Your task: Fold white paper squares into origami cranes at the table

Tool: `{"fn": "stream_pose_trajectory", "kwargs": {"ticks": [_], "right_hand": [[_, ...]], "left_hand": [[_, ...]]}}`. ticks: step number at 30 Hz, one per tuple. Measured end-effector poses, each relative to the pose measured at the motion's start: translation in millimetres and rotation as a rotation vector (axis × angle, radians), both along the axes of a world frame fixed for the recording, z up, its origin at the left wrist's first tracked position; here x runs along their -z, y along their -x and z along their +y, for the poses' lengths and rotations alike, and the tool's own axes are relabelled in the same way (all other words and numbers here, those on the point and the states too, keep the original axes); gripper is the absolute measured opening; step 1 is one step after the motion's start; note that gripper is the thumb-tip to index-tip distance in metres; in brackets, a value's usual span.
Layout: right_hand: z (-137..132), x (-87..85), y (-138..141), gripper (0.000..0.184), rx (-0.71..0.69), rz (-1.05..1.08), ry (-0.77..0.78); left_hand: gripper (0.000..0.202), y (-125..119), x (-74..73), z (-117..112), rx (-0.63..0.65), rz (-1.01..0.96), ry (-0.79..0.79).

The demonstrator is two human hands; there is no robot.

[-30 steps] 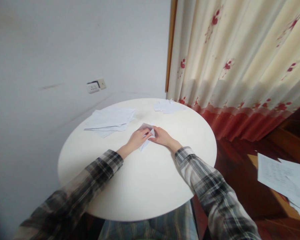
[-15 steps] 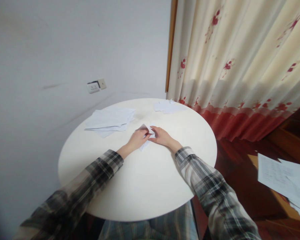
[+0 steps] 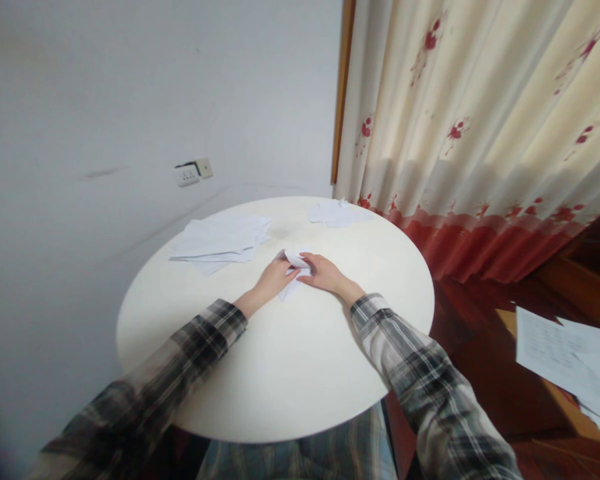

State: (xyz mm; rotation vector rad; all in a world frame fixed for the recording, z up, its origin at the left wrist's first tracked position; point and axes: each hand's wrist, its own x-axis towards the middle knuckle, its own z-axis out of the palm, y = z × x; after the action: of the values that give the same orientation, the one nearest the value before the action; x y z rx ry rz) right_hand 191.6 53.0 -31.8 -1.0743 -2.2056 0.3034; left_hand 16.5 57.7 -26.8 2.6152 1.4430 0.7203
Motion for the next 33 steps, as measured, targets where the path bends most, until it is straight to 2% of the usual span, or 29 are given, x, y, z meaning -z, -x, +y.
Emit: {"fn": "stream_pose_trajectory", "kwargs": {"ticks": [8,23,28,33], "right_hand": [[-1,-1.6,-1,0.055,-0.018,-0.024,-0.015],[-2,-5.2,-2,0.029,0.004,0.008,-0.030],[-1,-5.4,-2,0.027,0.010,0.002,-0.020],[-1,-6.8,-2,0.026,0.012,-0.004,-0.008]], "left_hand": [[0.023,2,-0.8,-1,0.002,-0.063,0.022],[0.024,0,-7.3,-5,-0.040,-0.002,0.014],[0.020,0,-9.6,-6,0.006,-0.018,-0.010],[0.022,0,-14.4,-12,-0.033,-0.008,-0.021]]}}
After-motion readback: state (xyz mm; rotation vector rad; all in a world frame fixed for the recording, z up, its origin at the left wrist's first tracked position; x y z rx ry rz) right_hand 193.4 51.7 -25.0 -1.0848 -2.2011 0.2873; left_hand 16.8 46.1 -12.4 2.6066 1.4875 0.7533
